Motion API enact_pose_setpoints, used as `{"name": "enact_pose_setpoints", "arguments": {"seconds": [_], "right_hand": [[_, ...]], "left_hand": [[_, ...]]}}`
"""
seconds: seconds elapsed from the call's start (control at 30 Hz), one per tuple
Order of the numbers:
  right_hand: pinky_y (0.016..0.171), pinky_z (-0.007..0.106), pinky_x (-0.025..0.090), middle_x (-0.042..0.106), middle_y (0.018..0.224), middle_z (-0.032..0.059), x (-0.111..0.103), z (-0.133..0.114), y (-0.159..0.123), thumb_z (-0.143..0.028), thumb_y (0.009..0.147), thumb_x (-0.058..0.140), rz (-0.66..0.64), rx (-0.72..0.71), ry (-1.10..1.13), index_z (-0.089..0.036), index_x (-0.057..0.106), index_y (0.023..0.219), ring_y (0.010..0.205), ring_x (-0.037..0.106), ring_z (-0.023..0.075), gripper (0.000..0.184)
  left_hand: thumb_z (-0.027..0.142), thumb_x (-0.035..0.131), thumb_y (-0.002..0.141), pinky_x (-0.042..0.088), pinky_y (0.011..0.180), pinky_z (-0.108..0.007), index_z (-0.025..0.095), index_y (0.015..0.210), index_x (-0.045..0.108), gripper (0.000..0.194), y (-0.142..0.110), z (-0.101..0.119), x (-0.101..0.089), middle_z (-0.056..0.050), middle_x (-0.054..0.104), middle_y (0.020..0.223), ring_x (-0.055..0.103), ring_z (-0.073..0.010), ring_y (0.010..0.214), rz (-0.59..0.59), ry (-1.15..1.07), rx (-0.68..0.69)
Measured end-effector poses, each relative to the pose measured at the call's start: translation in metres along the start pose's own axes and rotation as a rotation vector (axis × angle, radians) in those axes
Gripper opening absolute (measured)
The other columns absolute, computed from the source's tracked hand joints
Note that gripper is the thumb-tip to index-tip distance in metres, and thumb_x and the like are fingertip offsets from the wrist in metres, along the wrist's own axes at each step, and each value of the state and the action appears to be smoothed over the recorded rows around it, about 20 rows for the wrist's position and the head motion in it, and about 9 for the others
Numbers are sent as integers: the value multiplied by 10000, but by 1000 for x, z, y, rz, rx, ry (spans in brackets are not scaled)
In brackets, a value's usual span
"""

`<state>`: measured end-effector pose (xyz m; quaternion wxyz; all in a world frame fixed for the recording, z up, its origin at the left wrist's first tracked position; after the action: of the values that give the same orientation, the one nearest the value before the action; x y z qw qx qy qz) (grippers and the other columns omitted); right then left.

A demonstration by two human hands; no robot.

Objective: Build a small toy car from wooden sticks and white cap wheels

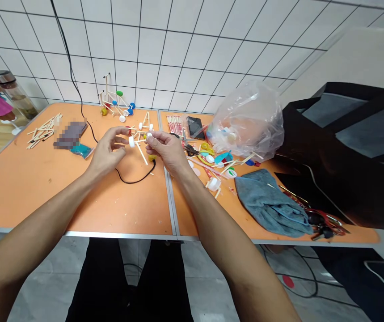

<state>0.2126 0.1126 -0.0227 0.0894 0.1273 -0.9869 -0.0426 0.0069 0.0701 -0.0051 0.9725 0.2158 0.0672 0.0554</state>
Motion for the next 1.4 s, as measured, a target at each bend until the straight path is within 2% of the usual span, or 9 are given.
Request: {"name": "enact_pose_setpoints", "arguments": {"seconds": [0.13, 0.27, 0.47, 0.6, 0.73, 0.83, 0.93, 1.1, 1.4], "right_hand": [[826, 312, 715, 833, 980, 17, 1, 0, 0, -706, 568, 1190, -88, 27, -108, -237, 852, 1016, 876, 762, 166, 731], [852, 319, 705, 834, 997, 30, 7, -3, -4, -680, 686, 1149, -189, 9, -193, -237, 880, 1063, 955, 763, 188, 642], [812, 300, 638, 774, 970, 13, 18, -4, -6, -611, 800, 1056, -311, -36, -332, -229, 909, 1124, 916, 674, 172, 522], [770, 305, 586, 666, 844, -27, 25, 0, -4, -643, 811, 1024, -376, -48, -399, -213, 894, 1134, 849, 621, 166, 554], [769, 309, 573, 691, 828, -29, 29, 0, -5, -711, 778, 1038, -397, -52, -408, -211, 880, 1085, 825, 625, 163, 607], [815, 307, 613, 792, 944, 9, 25, -3, -5, -738, 793, 1042, -346, -56, -368, -217, 891, 1131, 889, 696, 175, 640], [833, 288, 655, 868, 1096, 64, 14, -5, -5, -770, 899, 985, -227, -30, -298, -227, 891, 1109, 951, 761, 178, 590], [769, 291, 690, 863, 1006, 82, 3, -6, -4, -742, 933, 1000, -104, 2, -260, -224, 875, 954, 867, 769, 174, 533], [761, 305, 689, 837, 920, 27, 6, -6, -2, -597, 839, 1066, -102, -36, -232, -240, 847, 946, 781, 716, 152, 432]], "left_hand": [[413, 895, 742, 682, 947, -397, 242, 1006, 835, 320, -1, -10, 0, -58, 858, 1087, 799, -245, 1003, -16, -112, -283], [565, 971, 671, 668, 880, -382, 229, 837, 842, 397, -7, -21, 9, -63, 824, 893, 780, -249, 930, -97, -112, -473], [437, 984, 590, 574, 762, -308, 229, 673, 812, 283, -16, -29, 20, -41, 782, 770, 694, -180, 766, -224, -110, -605], [360, 1041, 589, 476, 674, -273, 220, 597, 773, 302, -20, -28, 26, -29, 738, 692, 627, -149, 693, -298, -77, -664], [295, 1066, 584, 438, 650, -269, 211, 597, 790, 289, -22, -29, 30, -15, 702, 640, 581, -131, 649, -328, -88, -691], [280, 1088, 511, 441, 633, -261, 203, 602, 790, 322, -21, -31, 28, -19, 719, 649, 588, -127, 640, -280, -136, -701], [295, 1077, 492, 507, 631, -259, 204, 676, 833, 319, -16, -35, 18, -17, 747, 686, 632, -141, 650, -142, -222, -699], [292, 1040, 590, 604, 647, -263, 209, 734, 809, 285, -11, -41, 0, -14, 758, 725, 701, -156, 666, 101, -321, -685], [272, 1030, 693, 664, 736, -292, 213, 806, 785, 276, -11, -42, -7, -14, 791, 789, 768, -180, 749, 197, -334, -671]]}}
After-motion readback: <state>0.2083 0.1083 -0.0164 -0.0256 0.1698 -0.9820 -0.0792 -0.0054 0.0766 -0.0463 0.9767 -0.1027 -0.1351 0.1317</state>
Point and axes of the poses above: each hand's wrist, its own y-axis towards the middle knuckle, its own x-axis out of the palm, z = x × y, the point moved 9 cm from there along y, towards the middle knuckle
